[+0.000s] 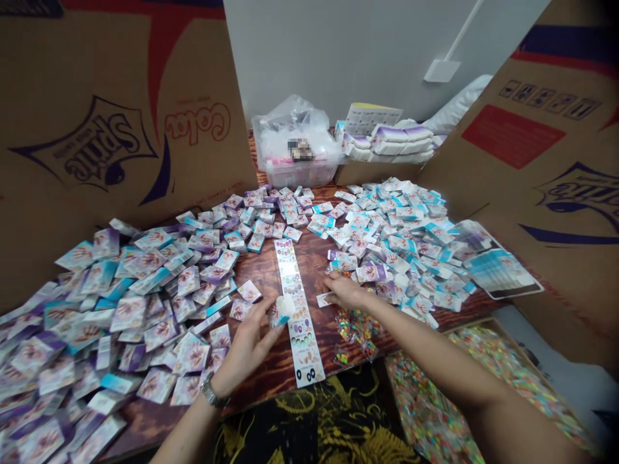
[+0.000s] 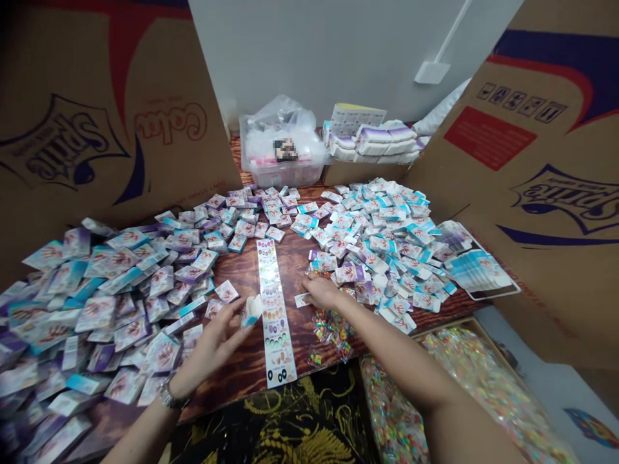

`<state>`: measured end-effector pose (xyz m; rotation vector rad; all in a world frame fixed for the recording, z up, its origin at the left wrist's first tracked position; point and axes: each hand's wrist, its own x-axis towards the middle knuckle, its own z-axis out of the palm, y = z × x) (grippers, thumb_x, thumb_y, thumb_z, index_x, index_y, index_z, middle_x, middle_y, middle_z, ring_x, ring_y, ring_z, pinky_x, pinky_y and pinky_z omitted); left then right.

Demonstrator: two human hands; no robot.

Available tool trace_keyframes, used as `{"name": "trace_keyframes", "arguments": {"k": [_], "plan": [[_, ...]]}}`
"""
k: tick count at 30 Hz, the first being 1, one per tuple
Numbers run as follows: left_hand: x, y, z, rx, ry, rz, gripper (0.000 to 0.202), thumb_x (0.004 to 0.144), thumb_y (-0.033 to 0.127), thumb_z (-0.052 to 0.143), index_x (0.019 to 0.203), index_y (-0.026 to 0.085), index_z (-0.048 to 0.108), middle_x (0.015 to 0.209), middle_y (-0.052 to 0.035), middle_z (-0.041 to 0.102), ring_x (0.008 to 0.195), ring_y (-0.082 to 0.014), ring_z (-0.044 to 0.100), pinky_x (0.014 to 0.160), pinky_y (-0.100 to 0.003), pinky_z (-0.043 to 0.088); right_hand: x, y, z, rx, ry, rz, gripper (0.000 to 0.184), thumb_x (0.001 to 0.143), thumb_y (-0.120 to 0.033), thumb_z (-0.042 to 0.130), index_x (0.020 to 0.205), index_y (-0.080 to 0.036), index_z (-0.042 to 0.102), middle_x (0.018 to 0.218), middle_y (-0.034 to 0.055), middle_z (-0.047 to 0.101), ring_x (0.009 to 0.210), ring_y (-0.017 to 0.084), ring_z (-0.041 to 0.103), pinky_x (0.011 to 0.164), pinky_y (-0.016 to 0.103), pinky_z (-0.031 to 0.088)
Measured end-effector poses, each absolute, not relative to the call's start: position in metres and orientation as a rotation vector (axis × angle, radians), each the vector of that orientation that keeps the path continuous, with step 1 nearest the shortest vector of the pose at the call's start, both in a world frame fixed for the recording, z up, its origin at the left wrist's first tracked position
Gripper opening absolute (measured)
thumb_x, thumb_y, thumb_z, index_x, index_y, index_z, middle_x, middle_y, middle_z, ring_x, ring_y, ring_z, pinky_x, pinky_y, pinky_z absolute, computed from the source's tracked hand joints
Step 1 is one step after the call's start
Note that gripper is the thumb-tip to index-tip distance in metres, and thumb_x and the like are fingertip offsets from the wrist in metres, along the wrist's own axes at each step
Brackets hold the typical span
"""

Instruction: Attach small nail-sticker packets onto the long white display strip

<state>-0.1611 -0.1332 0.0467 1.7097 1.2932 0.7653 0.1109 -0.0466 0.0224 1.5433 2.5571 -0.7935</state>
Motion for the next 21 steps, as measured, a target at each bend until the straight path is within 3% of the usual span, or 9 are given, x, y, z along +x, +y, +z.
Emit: {"name": "trace_keyframes", "arguments": {"k": [4,9,15,21], "plan": [[-0.158,-0.140,0.042,1.511,1.223,0.789,0.045,0.083,0.030,0.054,0.126,0.021,0.043,0.134,-0.0110,0.047,0.124,-0.0237,0.044,0.100,-0.043,0.039,0.109,-0.055,0.036,1.518,2.599,-0.826,0.009,0.085,-0.025,0.057,0.088,-0.017,0.058,0.081,0.0042,0.062,0.072,0.017,0.059,0.064,0.026,0.041],[-0.161,-0.140,0.042,1.749,1.270,0.752,0.048,0.083,0.021,0.053,0.130,0.022,0.041,0.134,-0.0112,0.048,0.128,-0.0246,0.040,0.107,-0.050,0.029,0.087,-0.077,0.082,1.685,2.883,-0.907,0.019,0.092,-0.027,0.047,0.109,-0.021,0.053,0.098,0.0063,0.064,0.086,0.018,0.060,0.075,0.031,0.045],[-0.160,-0.141,0.044,1.914,1.292,0.724,0.049,0.084,0.017,0.049,0.131,0.020,0.038,0.131,-0.0128,0.049,0.126,-0.0251,0.042,0.105,-0.051,0.032,0.060,-0.098,0.101,1.153,3.230,-0.422,0.027,0.094,-0.016,0.035,0.108,-0.021,0.058,0.095,0.0082,0.063,0.087,0.021,0.055,0.077,0.036,0.044],[-0.157,-0.145,0.056,1.982,1.282,0.666,0.047,0.082,0.016,0.050,0.128,0.018,0.042,0.125,-0.0132,0.054,0.119,-0.0249,0.048,0.102,-0.046,0.038,0.058,-0.099,0.100,0.671,3.258,-0.205,0.031,0.093,-0.012,0.034,0.112,-0.020,0.056,0.098,0.0097,0.063,0.085,0.021,0.054,0.072,0.037,0.045]]}}
